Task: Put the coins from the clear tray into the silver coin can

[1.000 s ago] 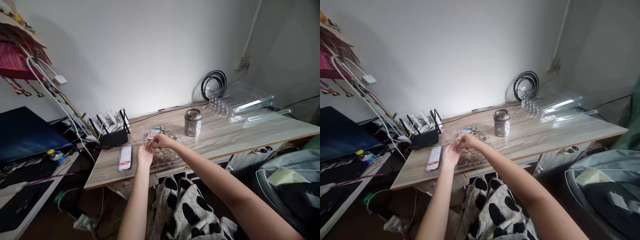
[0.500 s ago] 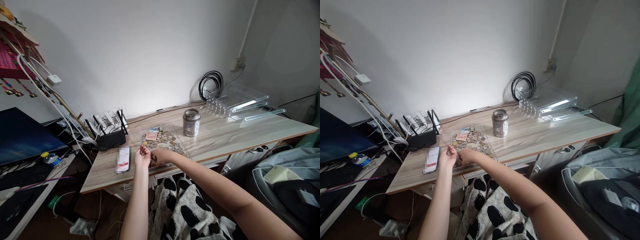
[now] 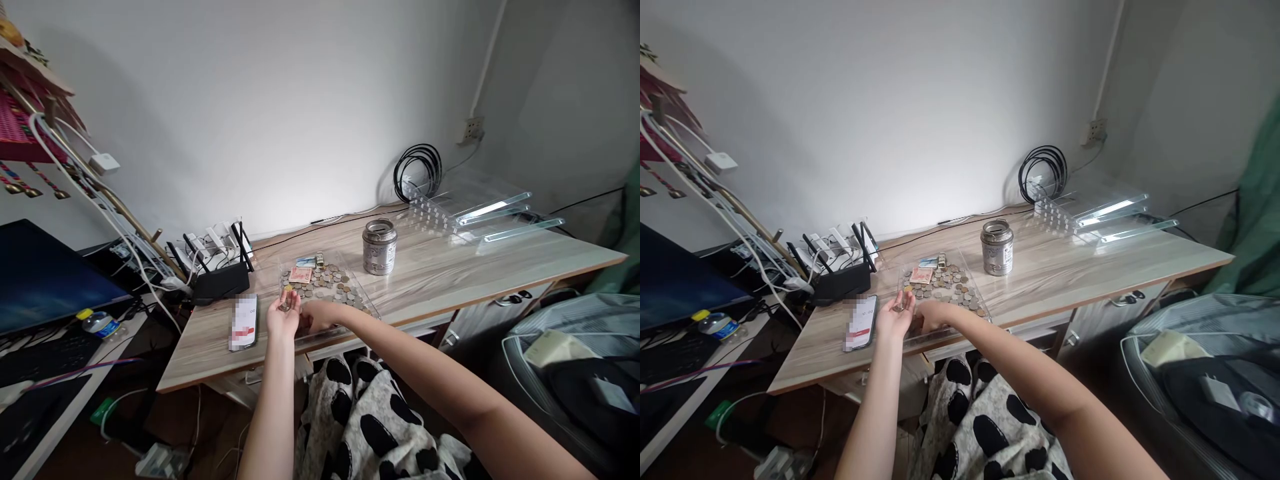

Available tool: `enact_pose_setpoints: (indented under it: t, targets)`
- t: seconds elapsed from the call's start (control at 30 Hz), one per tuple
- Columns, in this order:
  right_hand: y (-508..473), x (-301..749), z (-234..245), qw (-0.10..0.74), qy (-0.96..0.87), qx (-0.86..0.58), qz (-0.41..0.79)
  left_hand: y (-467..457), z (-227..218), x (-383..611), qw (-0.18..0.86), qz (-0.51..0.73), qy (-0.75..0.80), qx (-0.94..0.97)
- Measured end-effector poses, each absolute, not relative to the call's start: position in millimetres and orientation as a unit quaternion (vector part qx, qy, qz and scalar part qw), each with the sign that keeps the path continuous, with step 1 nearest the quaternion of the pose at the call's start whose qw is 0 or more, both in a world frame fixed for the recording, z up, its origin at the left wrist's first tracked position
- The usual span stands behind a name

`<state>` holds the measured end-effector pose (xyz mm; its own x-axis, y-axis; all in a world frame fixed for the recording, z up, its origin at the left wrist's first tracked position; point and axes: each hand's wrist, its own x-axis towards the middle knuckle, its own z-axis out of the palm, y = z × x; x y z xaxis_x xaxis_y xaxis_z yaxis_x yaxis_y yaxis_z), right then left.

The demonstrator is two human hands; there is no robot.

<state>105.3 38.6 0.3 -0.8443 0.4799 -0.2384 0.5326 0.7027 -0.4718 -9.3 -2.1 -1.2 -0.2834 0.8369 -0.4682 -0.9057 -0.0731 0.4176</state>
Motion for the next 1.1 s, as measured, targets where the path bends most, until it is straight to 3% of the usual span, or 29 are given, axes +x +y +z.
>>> enact_pose_setpoints:
  t: [0.17, 0.27, 0.4, 0.57, 0.8, 0.9, 1.03, 1.1]
  targets:
    - [57.0, 127.7, 16.3, -0.149, 0.855, 0.401, -0.293, 3.2, -4.4, 0.0, 0.610, 0.718, 0.332, -0.039]
    - [64.9, 134.3, 30.6, -0.163, 0.856, 0.386, -0.304, 10.8, -4.5, 15.2, 0.651, 0.684, 0.328, -0.021]
    - [66.0, 136.7, 33.7, -0.148, 0.879, 0.405, -0.202, 21.2, -6.5, 35.3, 0.663, 0.675, 0.323, -0.017]
    - [57.8, 144.0, 23.2, -0.164, 0.872, 0.432, -0.160, 24.4, -12.8, 42.6, 0.658, 0.675, 0.334, -0.022]
    - [88.4, 217.0, 63.8, -0.349, 0.754, 0.548, -0.101, 18.6, -20.6, 40.0, 0.644, 0.686, 0.338, 0.015]
    - [122.4, 262.5, 94.8, -0.309, 0.696, 0.648, -0.024, 17.4, -19.0, 40.8, 0.651, 0.679, 0.338, 0.012]
    - [154.3, 291.0, 117.9, -0.151, 0.762, 0.630, 0.017, 15.1, -14.3, 42.5, 0.643, 0.679, 0.353, 0.017]
    - [160.6, 290.7, 120.6, -0.112, 0.781, 0.614, 0.026, 13.5, -12.9, 42.8, 0.658, 0.667, 0.347, 0.037]
